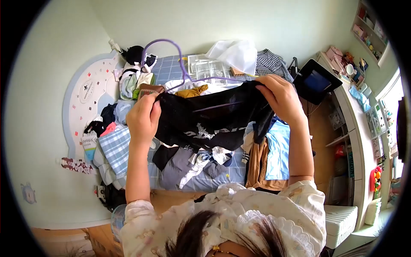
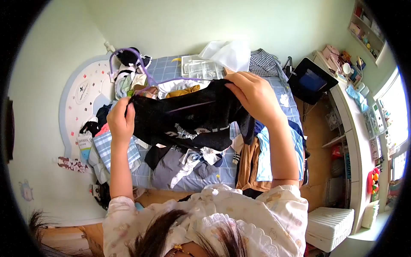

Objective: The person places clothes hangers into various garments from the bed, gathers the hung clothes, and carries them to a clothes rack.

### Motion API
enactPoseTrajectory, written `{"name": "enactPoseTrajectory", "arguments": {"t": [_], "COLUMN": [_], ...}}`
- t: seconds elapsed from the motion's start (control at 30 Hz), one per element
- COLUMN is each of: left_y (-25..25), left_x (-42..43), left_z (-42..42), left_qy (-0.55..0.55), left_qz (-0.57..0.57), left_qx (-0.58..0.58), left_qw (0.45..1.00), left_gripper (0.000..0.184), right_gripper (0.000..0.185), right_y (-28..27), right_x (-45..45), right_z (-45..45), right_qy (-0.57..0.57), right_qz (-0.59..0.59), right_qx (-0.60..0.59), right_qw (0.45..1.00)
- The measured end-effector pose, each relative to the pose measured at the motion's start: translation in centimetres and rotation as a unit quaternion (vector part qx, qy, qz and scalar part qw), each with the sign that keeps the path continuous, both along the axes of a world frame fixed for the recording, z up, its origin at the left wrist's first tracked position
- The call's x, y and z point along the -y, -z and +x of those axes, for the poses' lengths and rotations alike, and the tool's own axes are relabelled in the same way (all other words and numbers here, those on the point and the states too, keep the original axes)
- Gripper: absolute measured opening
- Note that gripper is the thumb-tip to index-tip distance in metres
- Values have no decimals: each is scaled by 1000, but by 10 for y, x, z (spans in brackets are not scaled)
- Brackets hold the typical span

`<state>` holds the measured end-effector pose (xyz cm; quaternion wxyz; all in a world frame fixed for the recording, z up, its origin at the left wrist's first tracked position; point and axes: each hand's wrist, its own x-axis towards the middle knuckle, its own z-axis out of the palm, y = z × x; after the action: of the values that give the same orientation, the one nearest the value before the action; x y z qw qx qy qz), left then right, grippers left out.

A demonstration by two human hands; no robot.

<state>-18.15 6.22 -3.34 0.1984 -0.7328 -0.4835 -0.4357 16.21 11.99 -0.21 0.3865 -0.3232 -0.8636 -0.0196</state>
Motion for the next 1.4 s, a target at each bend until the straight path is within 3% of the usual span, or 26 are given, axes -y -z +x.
{"name": "enactPoseTrajectory", "arguments": {"t": [0.23,0.27,0.33,0.43,0.53,0.67,0.73,0.77,0.87,0.9,0.97,1.1,1.4], "left_y": [1,10,26,44,33,10,-5,-6,6,13,19,44,126], "left_x": [84,101,128,161,199,220,221,223,199,197,192,174,166], "left_z": [-25,-28,-36,-41,-39,-1,32,46,71,83,100,134,212], "left_qy": [104,69,2,15,-36,58,104,135,164,170,171,221,337], "left_qz": [-62,-115,-161,-91,-56,-61,-49,-142,-107,-145,-174,-283,-403], "left_qx": [43,115,122,100,154,114,13,70,-88,-27,-31,-3,-37], "left_qw": [992,984,979,991,986,990,993,978,977,974,969,933,850], "left_gripper": [26,24,16,13,13,16,31,37,27,20,17,14,14], "right_gripper": [11,12,12,12,12,12,12,12,12,12,11,12,16], "right_y": [24,27,35,39,42,46,44,42,40,41,43,52,133], "right_x": [69,82,104,136,172,208,225,233,256,262,271,293,356], "right_z": [18,24,36,58,78,100,107,111,129,137,151,190,278], "right_qy": [34,51,67,77,82,97,102,107,126,135,144,195,360], "right_qz": [55,48,46,2,-47,-32,-15,-15,-16,-17,5,12,-130], "right_qx": [-131,-141,-159,-162,-167,-152,-146,-148,-155,-158,-151,-26,-129], "right_qw": [989,988,984,984,981,983,984,983,980,978,978,980,915]}}
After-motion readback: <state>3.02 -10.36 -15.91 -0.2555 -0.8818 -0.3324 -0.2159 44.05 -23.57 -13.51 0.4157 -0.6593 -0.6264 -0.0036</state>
